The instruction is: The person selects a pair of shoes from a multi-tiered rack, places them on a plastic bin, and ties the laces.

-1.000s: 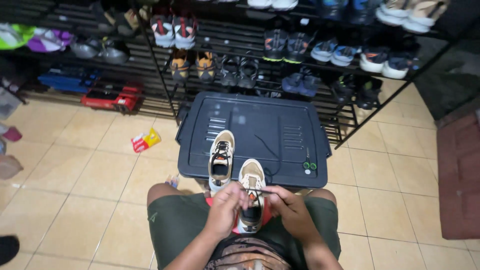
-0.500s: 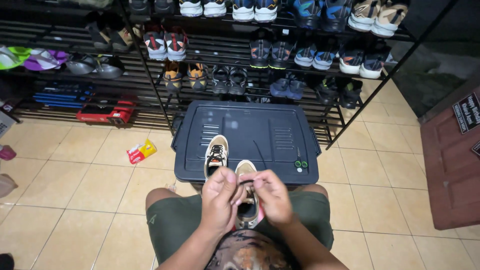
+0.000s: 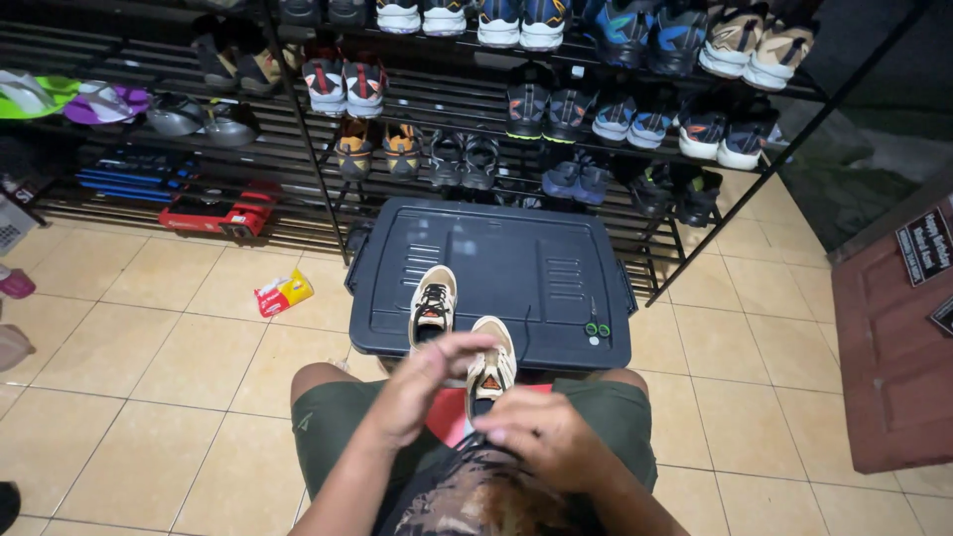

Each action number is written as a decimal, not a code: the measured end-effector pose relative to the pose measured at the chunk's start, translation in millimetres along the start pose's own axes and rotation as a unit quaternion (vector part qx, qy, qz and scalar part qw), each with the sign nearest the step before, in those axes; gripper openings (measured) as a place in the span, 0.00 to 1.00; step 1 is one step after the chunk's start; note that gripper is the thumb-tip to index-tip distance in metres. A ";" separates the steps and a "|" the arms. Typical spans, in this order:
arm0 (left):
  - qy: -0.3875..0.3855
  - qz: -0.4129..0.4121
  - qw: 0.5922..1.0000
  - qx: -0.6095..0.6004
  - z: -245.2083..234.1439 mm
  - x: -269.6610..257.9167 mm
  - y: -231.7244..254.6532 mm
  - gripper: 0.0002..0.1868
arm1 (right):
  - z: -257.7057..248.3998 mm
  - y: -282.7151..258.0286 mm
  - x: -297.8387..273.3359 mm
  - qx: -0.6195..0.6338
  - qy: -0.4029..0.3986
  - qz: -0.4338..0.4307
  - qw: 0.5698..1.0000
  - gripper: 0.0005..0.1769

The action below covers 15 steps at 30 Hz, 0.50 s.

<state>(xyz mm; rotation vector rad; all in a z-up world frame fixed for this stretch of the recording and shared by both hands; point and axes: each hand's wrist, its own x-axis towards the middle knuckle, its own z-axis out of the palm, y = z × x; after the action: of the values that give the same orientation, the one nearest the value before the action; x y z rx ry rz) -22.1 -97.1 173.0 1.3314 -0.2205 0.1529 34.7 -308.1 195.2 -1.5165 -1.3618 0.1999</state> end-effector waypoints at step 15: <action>-0.007 -0.179 0.984 0.015 28.3 -13.3 -9.8 0.12 | -31.9 -1.3 -20.3 -0.169 0.060 -0.028 0.983 0.08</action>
<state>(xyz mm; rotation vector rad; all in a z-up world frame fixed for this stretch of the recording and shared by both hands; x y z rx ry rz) -34.8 -126.7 166.7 1.3803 0.0127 -0.1573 49.1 -342.7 200.4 -1.7358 -1.3894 -0.1654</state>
